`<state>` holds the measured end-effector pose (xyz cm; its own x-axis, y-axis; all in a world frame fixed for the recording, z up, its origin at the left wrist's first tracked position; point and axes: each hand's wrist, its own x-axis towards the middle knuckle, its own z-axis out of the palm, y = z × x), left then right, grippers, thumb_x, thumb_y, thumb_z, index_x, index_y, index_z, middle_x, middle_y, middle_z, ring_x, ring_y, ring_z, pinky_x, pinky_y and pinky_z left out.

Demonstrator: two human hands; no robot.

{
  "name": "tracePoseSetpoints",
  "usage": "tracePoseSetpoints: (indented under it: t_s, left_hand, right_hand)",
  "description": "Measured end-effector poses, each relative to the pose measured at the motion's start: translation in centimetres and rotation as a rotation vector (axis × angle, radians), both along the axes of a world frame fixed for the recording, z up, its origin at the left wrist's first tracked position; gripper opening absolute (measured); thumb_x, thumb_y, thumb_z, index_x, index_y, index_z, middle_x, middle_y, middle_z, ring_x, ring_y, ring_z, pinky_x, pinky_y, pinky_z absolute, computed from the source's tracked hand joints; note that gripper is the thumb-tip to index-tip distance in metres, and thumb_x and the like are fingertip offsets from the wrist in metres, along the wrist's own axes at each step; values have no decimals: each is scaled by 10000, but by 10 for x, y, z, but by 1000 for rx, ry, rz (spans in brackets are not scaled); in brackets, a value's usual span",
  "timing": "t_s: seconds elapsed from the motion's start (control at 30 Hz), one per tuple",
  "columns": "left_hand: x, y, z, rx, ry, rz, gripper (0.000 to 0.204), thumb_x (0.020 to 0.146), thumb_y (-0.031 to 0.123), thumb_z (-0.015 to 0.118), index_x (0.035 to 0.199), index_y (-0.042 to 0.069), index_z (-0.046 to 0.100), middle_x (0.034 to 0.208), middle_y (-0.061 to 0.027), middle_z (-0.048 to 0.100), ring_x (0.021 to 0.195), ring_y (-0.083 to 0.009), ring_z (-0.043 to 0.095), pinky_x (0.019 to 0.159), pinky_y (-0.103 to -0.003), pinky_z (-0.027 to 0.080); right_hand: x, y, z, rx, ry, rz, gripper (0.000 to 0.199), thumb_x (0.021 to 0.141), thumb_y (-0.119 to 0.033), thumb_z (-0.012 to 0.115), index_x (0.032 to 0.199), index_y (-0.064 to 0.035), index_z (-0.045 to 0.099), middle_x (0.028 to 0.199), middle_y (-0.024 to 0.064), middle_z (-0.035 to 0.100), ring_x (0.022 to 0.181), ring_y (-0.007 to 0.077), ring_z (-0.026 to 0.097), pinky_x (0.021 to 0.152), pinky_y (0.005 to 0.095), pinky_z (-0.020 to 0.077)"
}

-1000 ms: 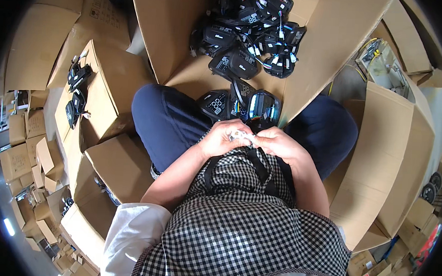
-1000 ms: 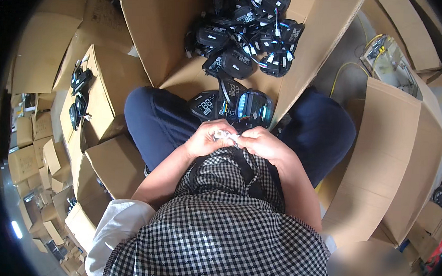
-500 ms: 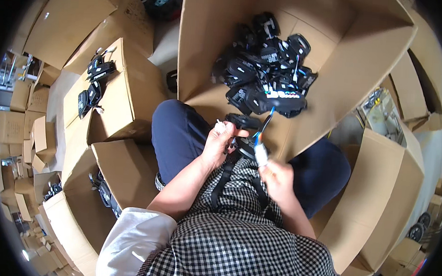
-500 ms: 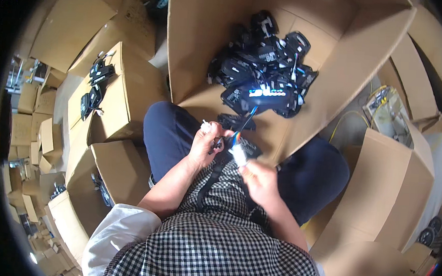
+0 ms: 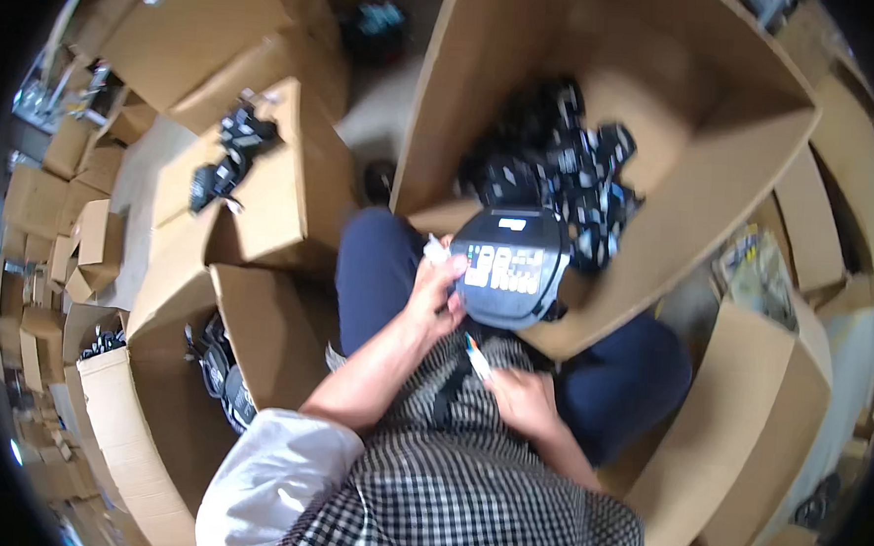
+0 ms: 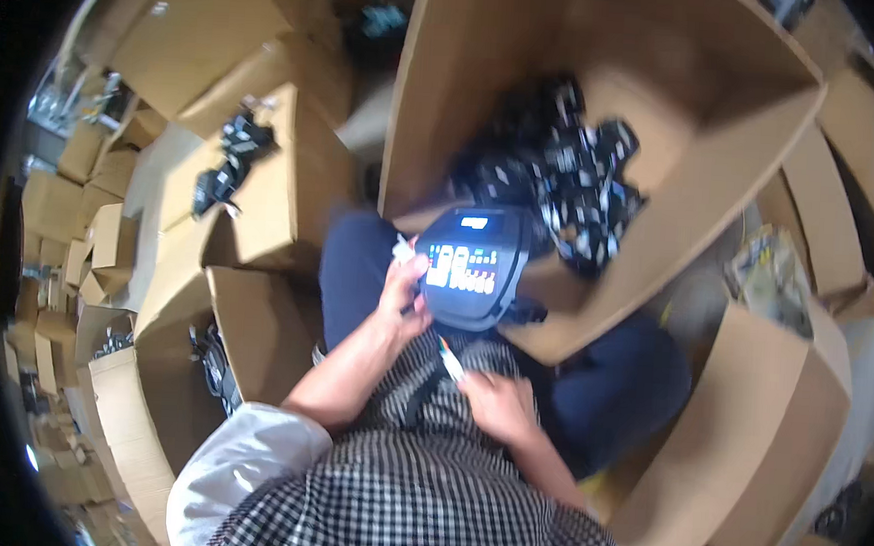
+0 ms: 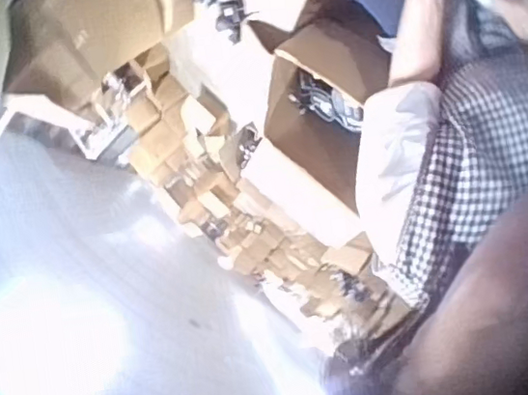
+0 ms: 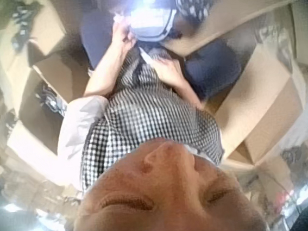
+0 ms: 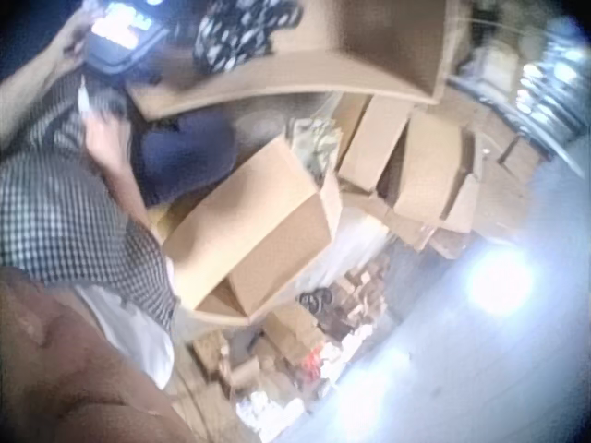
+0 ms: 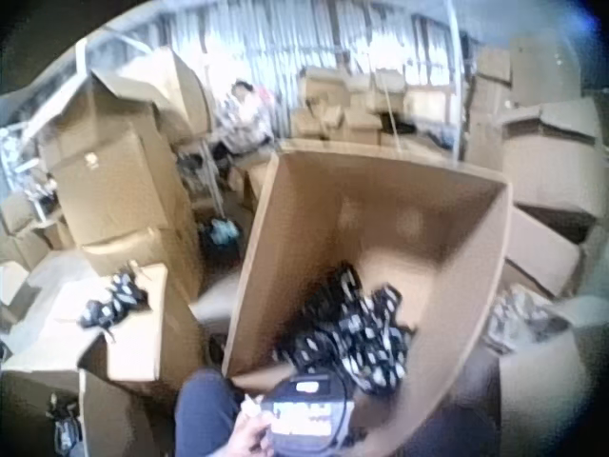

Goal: The person tests electronic display units by picking them from a large cardboard box, plugging each unit's wire connector into a testing plug to light up its screen, and placing the display units into an adjacent cardboard box by hand.

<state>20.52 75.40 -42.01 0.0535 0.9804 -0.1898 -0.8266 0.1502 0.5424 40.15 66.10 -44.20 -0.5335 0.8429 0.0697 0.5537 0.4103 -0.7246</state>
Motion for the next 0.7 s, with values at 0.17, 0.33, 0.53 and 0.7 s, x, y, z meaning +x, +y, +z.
tracePoseSetpoints:
  t_s: [0.17,0.33,0.53,0.7]
  left_hand:
    - [-60,0,124,164,-78,417,389,763,268,656,1088,65,588,881,-57,665,387,-77,462,419,-203,433]
    - [-186,-106,212,568,412,927,308,861,151,593,1143,64,504,941,-65,609,538,-74,546,443,-188,451]
    - [-248,-212,216,70,1998,1440,175,855,69,654,983,45,537,742,-10,548,614,-88,523,531,-234,431]
    - [-328,-264,128,-921,2432,874,352,764,227,702,996,-10,584,735,-118,619,675,-174,608,642,-374,499]
  right_hand:
    - [13,-29,7,62,-34,-47,180,847,-221,622,730,-84,618,645,107,614,559,291,608,498,407,467]
    - [16,-49,12,5,14,-93,221,872,-272,584,753,-95,641,667,111,643,594,314,635,533,425,500]
    - [27,-56,3,-66,-49,-109,218,868,-302,574,776,-122,658,661,160,630,611,355,631,556,461,498]
    - [26,-12,1,5,-81,-26,220,869,-250,561,727,-95,625,661,142,634,590,331,631,540,457,495]
